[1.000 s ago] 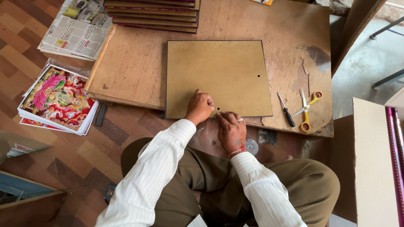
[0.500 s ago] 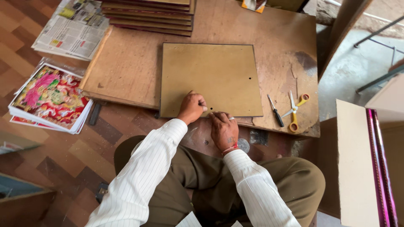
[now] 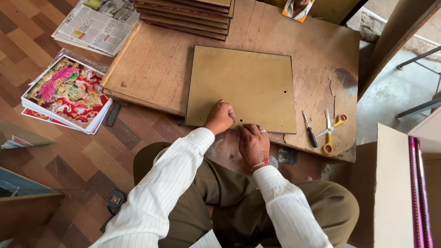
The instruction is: The person sits on the floor at a low workbench and uses a small hand tool to punch/drive holes along the edge of a square hardboard frame backing, repositioning the board between holes. Stacks of frame boards, printed images, scissors and a box of frame edging sit around the bench.
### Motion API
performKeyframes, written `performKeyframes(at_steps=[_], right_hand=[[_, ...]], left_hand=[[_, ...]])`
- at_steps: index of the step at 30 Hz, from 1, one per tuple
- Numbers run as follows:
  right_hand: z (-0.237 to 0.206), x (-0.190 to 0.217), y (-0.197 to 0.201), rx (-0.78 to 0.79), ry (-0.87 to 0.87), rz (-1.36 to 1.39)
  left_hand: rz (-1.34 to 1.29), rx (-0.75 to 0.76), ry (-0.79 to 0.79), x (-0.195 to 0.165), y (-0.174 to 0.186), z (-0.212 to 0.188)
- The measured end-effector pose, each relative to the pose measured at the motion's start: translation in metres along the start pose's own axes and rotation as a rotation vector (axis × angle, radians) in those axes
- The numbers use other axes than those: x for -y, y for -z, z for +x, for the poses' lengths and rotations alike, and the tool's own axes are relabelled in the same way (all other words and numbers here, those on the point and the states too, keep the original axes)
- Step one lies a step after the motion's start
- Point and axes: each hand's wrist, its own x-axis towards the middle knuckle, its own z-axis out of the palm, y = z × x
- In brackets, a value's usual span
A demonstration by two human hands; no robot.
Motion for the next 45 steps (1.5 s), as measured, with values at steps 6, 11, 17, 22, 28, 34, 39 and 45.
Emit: performKeyframes(at_steps=[6, 11, 17, 22, 28, 34, 39, 45], right_hand=[[-0.002, -0.076, 0.054, -0.125, -0.387, -0.020], [-0.025, -0.163, 0.115, 0.251, -0.658, -0.411], [-0.035, -0.184, 0.093, 0.406, -0.779, -0.438], [-0.016, -0.167, 0.111, 0.232, -0.879, -0.452], [0.021, -0.086, 0.140, -0.439, -0.446, 0.409], [0.062, 0.005, 0.104, -0.183, -0.246, 0.620], [0.083, 0.031, 0.074, -0.157, 0.051, 0.257], [0.093, 0.036, 0.054, -0.084, 0.016, 0.307]], left_hand=[[-0.041, -0.055, -0.053, 0.002, 0.000, -0.013], [-0.098, -0.006, -0.029, 0.003, 0.003, -0.019], [-0.091, -0.075, -0.077, -0.001, 0.002, -0.019], [-0.155, -0.006, 0.028, -0.004, 0.001, -0.016], [-0.078, -0.082, -0.088, 0.001, -0.005, -0.016], [-0.256, -0.014, -0.064, -0.017, 0.009, -0.015], [-0.624, 0.187, 0.036, -0.023, 0.035, -0.018], [-0.687, 0.152, 0.056, -0.020, 0.037, -0.021]])
